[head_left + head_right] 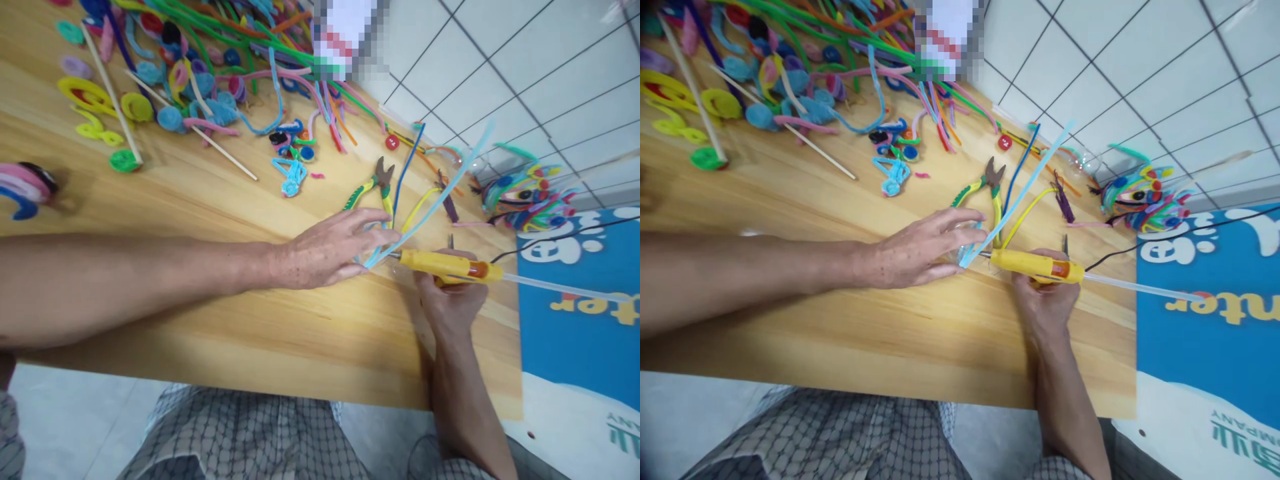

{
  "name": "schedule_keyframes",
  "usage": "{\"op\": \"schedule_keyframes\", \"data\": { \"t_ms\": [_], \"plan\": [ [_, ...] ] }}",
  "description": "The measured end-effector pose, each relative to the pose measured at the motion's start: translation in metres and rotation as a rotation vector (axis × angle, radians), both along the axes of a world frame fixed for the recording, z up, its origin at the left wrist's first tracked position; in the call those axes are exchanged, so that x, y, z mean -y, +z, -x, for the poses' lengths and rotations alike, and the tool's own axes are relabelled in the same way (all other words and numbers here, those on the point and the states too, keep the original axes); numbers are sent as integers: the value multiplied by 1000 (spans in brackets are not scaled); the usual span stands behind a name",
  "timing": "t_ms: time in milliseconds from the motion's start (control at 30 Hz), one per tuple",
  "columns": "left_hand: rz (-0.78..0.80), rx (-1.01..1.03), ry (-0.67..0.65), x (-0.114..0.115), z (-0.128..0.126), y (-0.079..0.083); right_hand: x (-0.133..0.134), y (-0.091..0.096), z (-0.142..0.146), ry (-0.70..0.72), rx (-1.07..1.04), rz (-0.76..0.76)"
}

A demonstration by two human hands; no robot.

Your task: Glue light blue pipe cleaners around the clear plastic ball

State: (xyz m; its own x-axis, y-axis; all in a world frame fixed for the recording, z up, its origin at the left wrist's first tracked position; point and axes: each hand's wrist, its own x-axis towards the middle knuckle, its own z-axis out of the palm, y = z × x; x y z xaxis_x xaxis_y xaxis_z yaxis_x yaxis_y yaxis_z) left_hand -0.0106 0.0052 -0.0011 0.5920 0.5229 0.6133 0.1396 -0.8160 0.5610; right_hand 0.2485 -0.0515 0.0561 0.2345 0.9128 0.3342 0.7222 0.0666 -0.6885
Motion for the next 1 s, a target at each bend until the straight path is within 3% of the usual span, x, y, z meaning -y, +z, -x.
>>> {"op": "schedule_keyframes", "data": {
  "t_ms": [133, 1000],
  "plan": [
    [29, 1, -21, 0, -1, -1, -1, 0, 3, -46, -8, -91],
    [6, 14, -19, 0, -3, -3, -3, -8, -4, -52, -26, -169]
  ]
}}
